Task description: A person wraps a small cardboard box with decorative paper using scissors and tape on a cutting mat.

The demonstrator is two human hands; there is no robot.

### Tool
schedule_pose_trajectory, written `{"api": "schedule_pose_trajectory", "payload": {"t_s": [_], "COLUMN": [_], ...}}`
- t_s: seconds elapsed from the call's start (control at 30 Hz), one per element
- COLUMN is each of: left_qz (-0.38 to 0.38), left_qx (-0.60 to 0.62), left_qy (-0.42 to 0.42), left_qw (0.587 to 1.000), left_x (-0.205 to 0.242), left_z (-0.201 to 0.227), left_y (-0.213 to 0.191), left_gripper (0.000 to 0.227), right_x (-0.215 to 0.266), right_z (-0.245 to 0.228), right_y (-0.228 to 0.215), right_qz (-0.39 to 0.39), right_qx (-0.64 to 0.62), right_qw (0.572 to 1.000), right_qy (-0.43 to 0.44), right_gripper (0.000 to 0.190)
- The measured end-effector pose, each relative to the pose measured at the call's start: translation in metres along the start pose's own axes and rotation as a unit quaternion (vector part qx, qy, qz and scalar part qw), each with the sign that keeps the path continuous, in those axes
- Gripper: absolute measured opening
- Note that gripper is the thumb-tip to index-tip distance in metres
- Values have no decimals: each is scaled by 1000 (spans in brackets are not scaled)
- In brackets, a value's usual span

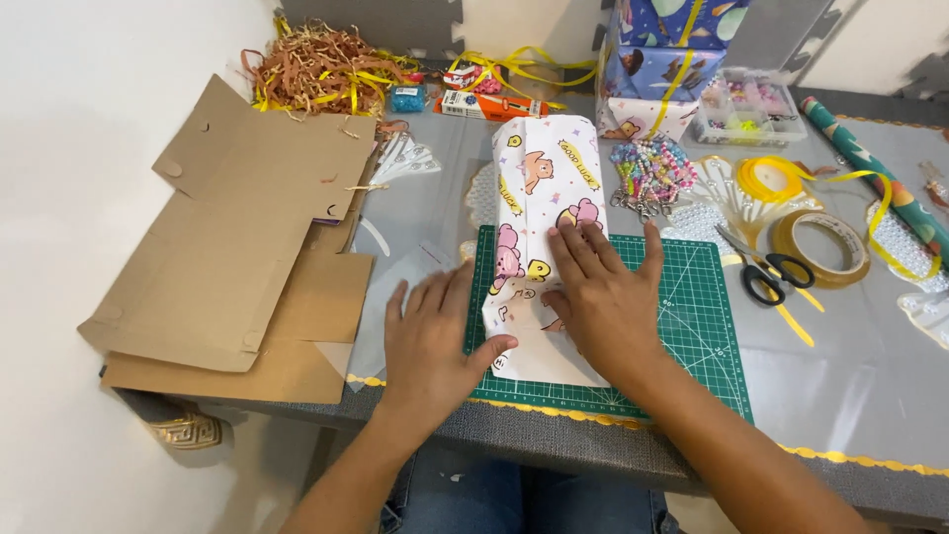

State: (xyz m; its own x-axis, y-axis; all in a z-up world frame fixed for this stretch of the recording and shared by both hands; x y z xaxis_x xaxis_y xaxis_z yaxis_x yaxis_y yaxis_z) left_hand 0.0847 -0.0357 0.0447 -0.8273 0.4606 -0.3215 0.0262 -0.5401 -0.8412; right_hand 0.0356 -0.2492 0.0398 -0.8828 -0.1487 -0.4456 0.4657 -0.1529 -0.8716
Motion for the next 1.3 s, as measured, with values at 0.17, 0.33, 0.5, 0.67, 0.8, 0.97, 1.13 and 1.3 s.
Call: {"api": "schedule_pose_trajectory", "payload": {"t_s": [0.17, 0.33, 0.5, 0.67, 0.8, 0.97, 1.13, 1.3], "left_qz": [65, 116, 74, -37, -58, -103, 9, 94], "left_qx": [102, 61, 79, 137, 149, 243, 89, -154], "left_qy": [-50, -49, -52, -73, -80, -126, 82, 312], "left_qw": [991, 990, 993, 987, 984, 956, 993, 933], "left_x": [16, 13, 17, 18, 21, 29, 11, -16], "left_z": [-17, -26, -15, 5, 7, 14, -5, -5], "left_y": [28, 57, 40, 12, 3, -29, -20, -5], "left_gripper": [55, 21, 19, 66, 78, 113, 76, 73], "right_x": [2, 3, 2, -2, -4, -4, -3, -3], "right_z": [-9, -18, -22, -14, -13, -13, -15, -12], "right_y": [9, 4, 1, 3, -1, -7, -4, 1], "right_qz": [25, 34, 38, -6, -13, -39, -47, -45], "right_qx": [30, 106, 132, 65, 54, 49, 39, 32], "right_qw": [999, 993, 989, 997, 998, 998, 998, 998], "right_qy": [-28, -49, -61, -29, -21, -24, -21, -19], "right_gripper": [73, 70, 67, 71, 72, 78, 80, 82]}}
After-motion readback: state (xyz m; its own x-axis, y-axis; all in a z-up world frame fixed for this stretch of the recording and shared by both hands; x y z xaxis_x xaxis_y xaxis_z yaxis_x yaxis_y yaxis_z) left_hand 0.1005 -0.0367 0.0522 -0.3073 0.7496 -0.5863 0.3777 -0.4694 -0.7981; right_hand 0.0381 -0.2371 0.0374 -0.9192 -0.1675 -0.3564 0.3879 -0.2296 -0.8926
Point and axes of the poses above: each hand's wrist, its own x-axis away from the middle knuckle, its own y-axis out of the palm, z = x × y, the point moved 5 cm from there along -x, towards the middle knuckle, and after that the axes turned 9 degrees about -y, right-handed, at the moved point
